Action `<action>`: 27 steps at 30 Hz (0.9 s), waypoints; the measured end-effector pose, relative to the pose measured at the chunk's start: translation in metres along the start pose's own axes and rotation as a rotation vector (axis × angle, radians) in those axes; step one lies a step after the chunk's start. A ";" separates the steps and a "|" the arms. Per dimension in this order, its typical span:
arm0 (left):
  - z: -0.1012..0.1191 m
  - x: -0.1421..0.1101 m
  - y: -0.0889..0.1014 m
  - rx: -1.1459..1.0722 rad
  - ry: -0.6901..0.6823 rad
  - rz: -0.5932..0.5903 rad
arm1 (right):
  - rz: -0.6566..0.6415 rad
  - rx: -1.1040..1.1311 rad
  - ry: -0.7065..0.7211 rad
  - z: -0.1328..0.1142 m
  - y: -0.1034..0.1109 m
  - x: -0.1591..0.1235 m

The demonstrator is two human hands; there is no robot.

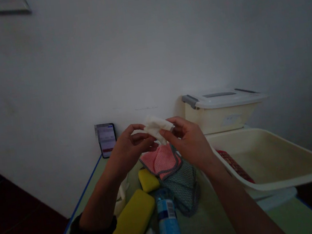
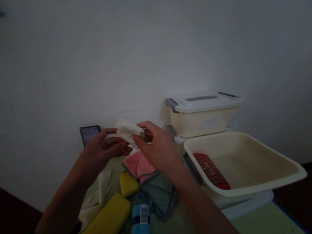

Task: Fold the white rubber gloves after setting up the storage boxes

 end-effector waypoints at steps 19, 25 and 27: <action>-0.015 -0.001 0.002 0.071 0.087 -0.091 | 0.182 -0.292 0.214 -0.027 0.004 -0.013; -0.016 0.003 0.005 -0.118 0.068 0.030 | 0.197 -0.297 0.158 -0.021 0.005 -0.009; -0.019 0.004 0.001 -0.201 0.085 -0.003 | 0.150 -0.241 0.105 -0.014 0.003 -0.006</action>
Point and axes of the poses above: each hand's wrist, its own x-axis towards the middle knuckle, its own y-axis out of the back of the hand, z = x × y, the point moved 9 cm from there along x, towards the middle knuckle, and after that the axes turned 12 degrees about -y, right-handed, at the moved point
